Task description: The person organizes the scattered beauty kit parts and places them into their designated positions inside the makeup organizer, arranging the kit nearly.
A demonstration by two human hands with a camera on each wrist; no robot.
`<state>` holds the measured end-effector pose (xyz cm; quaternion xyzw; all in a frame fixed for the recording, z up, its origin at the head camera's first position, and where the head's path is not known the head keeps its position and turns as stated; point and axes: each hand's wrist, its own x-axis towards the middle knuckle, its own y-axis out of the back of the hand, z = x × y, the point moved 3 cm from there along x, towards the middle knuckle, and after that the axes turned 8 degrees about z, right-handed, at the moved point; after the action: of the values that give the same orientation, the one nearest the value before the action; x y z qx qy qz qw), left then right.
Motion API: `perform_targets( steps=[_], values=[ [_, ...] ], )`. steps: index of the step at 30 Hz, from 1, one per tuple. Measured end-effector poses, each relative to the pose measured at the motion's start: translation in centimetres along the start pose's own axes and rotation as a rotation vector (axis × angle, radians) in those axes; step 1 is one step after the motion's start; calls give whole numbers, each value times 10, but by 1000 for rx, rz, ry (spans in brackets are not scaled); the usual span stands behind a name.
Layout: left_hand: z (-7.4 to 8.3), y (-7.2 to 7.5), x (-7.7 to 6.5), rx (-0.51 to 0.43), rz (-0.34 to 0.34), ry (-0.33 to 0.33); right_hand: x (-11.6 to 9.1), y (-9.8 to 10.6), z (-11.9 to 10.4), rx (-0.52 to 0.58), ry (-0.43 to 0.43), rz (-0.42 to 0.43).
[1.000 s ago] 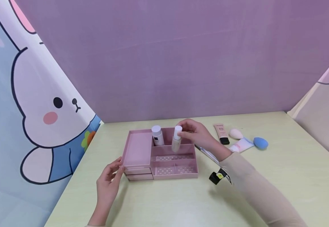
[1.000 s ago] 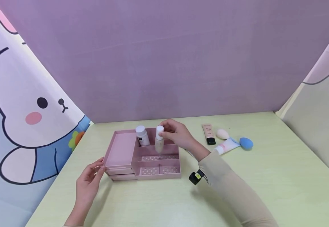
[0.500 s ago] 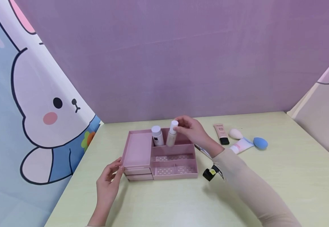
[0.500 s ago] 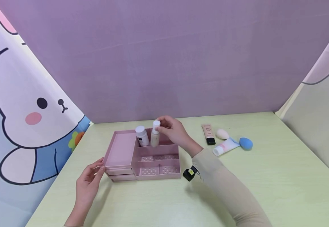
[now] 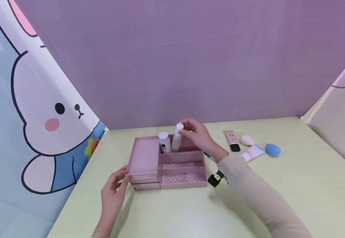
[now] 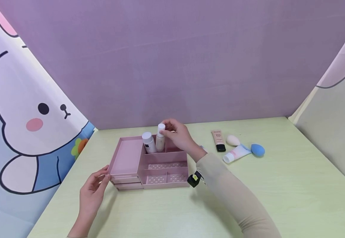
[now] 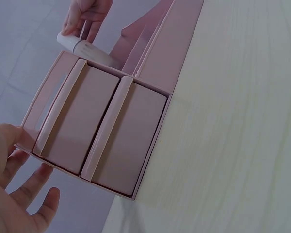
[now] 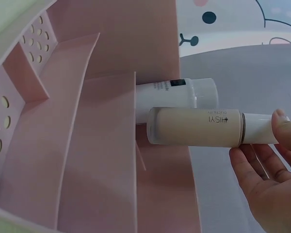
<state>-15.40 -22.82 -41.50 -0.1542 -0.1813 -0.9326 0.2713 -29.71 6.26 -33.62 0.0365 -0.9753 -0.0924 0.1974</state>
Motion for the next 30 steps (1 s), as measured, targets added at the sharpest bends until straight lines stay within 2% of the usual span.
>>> perform_targets(
  steps=[6, 14, 23, 30],
  values=[
    [-1, 0, 0, 0, 4, -5, 1, -5, 6, -40, -3, -12],
    [-1, -1, 0, 13, -5, 11, -3, -12, 15, -47, -48, -70],
    [-1, -1, 0, 4, -6, 6, -3, -17, 23, -84, -22, -110],
    [-1, -1, 0, 10, -8, 9, -2, -17, 24, -139, -41, -150]
  ],
)
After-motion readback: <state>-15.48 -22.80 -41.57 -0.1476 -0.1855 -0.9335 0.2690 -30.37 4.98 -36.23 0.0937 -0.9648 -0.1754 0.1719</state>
